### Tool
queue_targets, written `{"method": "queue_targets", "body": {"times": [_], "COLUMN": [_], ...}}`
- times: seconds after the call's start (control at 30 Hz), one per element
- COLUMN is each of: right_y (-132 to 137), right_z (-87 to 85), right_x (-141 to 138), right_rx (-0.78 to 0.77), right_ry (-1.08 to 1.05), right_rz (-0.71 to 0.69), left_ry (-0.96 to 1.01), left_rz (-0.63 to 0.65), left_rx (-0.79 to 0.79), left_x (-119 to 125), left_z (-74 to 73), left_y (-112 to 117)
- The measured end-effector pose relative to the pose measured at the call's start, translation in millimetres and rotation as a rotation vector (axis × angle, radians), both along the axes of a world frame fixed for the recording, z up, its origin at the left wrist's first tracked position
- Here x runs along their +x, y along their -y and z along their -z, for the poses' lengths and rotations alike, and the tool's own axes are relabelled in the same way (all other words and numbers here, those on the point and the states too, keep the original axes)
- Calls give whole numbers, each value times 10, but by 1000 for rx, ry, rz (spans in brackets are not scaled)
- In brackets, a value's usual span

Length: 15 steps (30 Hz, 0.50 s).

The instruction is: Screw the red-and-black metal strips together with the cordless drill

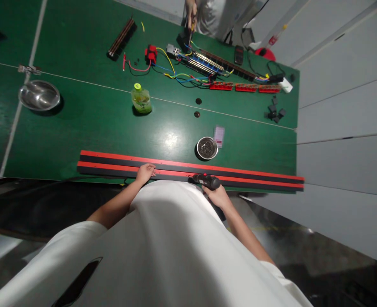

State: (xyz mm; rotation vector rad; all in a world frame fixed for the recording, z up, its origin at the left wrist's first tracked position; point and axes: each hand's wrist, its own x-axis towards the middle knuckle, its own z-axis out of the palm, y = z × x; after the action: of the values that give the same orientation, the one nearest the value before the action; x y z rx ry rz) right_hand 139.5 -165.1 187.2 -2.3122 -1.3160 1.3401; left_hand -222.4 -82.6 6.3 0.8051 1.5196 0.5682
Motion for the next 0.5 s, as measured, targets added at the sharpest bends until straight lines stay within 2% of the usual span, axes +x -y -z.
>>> {"method": "queue_targets", "body": {"times": [0.5], "right_y": [53], "right_z": [21], "right_x": [-112], "right_rx": [-47], "right_ry": [50], "right_rz": [-54], "left_ry": [-36], "left_rz": [4], "left_rx": [-2], "left_x": [-7], "left_z": [10], "left_y": [-2]}}
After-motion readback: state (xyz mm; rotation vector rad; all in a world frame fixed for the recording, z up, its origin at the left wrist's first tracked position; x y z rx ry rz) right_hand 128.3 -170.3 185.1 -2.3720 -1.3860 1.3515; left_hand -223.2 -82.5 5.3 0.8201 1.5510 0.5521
